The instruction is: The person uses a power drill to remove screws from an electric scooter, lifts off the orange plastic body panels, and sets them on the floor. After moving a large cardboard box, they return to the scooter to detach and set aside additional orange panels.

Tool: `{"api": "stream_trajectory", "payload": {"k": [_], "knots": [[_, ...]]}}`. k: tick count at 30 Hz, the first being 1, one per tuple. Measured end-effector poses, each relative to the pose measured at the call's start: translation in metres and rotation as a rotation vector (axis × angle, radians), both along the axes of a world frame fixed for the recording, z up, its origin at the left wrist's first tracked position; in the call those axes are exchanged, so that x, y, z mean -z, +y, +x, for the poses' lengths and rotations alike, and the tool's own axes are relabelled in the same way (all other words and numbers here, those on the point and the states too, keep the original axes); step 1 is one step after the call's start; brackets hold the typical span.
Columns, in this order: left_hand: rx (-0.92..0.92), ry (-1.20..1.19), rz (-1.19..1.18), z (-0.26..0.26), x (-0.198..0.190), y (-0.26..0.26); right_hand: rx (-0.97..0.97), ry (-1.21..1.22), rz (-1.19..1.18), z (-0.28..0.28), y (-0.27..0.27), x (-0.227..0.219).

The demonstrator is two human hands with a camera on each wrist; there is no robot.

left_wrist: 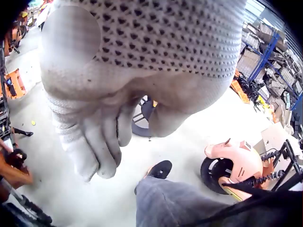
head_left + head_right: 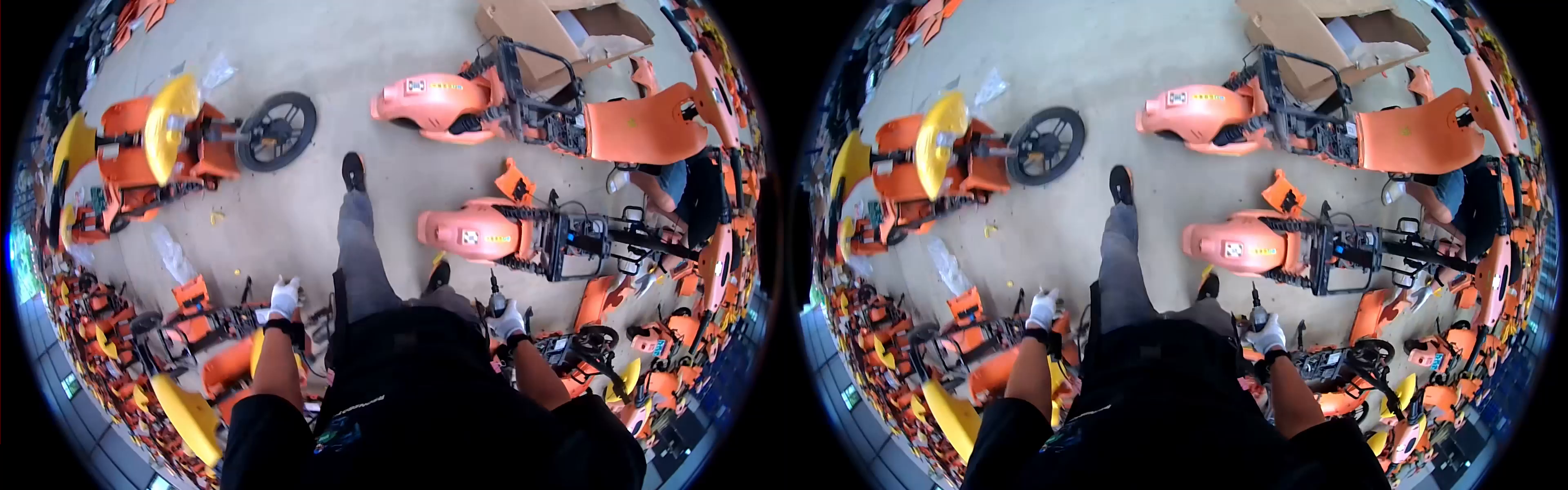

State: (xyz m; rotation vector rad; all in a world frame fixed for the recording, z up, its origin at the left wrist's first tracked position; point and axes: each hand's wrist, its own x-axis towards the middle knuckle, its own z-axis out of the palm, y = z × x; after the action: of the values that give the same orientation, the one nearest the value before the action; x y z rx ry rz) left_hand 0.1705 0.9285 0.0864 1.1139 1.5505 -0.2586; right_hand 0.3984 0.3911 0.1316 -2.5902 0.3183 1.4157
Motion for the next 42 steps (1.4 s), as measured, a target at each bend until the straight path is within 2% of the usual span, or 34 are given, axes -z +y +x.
{"api": "stream_trajectory", "payload": {"k": [1,2,3,5,8,11,15,17,19,21,24,25,27,28,29,31,32,33,35,36,38,39,40,41,42], "knots": [[0.006,0.062,-0.039,0.015,-0.003,0.023,-0.007,-0.014,-0.021,0.008,0.016,-0.002],[0.080,0.125,-0.022,0.041,0.009,0.078,0.020,-0.001,-0.043,0.026,0.057,-0.011],[0.123,0.199,-0.004,0.055,0.001,0.095,0.016,0.023,-0.064,0.035,0.073,-0.024],[0.104,0.169,0.000,0.084,-0.019,0.140,-0.004,0.030,-0.124,0.053,0.111,-0.039],[0.261,0.057,0.090,0.159,-0.051,0.210,-0.011,0.013,-0.053,0.082,0.171,-0.065],[0.306,-0.088,0.094,0.241,-0.055,0.268,0.053,-0.028,-0.039,0.105,0.220,-0.075],[0.428,-0.229,0.145,0.338,-0.049,0.307,0.213,-0.049,0.031,0.142,0.286,-0.089],[0.441,-0.189,0.091,0.391,-0.066,0.312,0.232,-0.068,0.031,0.153,0.300,-0.069],[0.409,-0.141,-0.013,0.447,-0.085,0.320,0.298,-0.073,0.144,0.178,0.326,-0.065],[0.581,-0.102,0.122,0.507,-0.113,0.326,0.261,-0.068,0.082,0.206,0.349,-0.063],[0.509,-0.116,0.132,0.602,-0.097,0.353,0.227,0.033,0.056,0.243,0.369,-0.031],[0.573,-0.108,0.160,0.637,-0.099,0.355,0.280,0.091,0.040,0.266,0.384,-0.042],[0.686,-0.090,0.110,0.707,-0.099,0.351,0.255,0.084,-0.025,0.281,0.395,-0.028],[0.742,-0.108,0.068,0.736,-0.095,0.345,0.370,0.098,-0.005,0.303,0.411,-0.055],[0.807,-0.123,0.023,0.769,-0.092,0.338,0.392,0.115,-0.006,0.318,0.419,-0.066],[1.009,-0.129,0.085,0.839,-0.070,0.312,0.509,0.147,0.006,0.342,0.430,-0.079],[1.411,-0.323,0.355,0.871,-0.053,0.302,0.561,0.069,0.003,0.333,0.429,-0.066],[1.798,-0.540,0.633,0.902,-0.039,0.288,0.617,0.044,0.005,0.346,0.440,-0.082],[1.701,-0.417,0.323,0.969,-0.046,0.232,0.698,-0.102,-0.024,0.334,0.452,-0.075],[1.490,-0.347,0.062,0.999,-0.026,0.204,0.976,-0.122,0.104,0.302,0.453,-0.044],[1.141,-0.190,-0.319,1.048,-0.016,0.143,1.123,-0.178,0.071,0.350,0.484,-0.106],[1.007,-0.113,-0.448,1.072,-0.039,0.110,1.243,-0.289,0.143,0.313,0.491,-0.072],[1.042,-0.094,-0.463,1.094,-0.052,0.080,1.320,-0.296,0.133,0.338,0.506,-0.104],[0.960,-0.056,-0.506,1.115,-0.061,0.052,1.395,-0.304,0.121,0.375,0.521,-0.140],[0.875,-0.009,-0.547,1.131,-0.057,0.030,1.382,-0.325,0.035,0.373,0.532,-0.138]]}}
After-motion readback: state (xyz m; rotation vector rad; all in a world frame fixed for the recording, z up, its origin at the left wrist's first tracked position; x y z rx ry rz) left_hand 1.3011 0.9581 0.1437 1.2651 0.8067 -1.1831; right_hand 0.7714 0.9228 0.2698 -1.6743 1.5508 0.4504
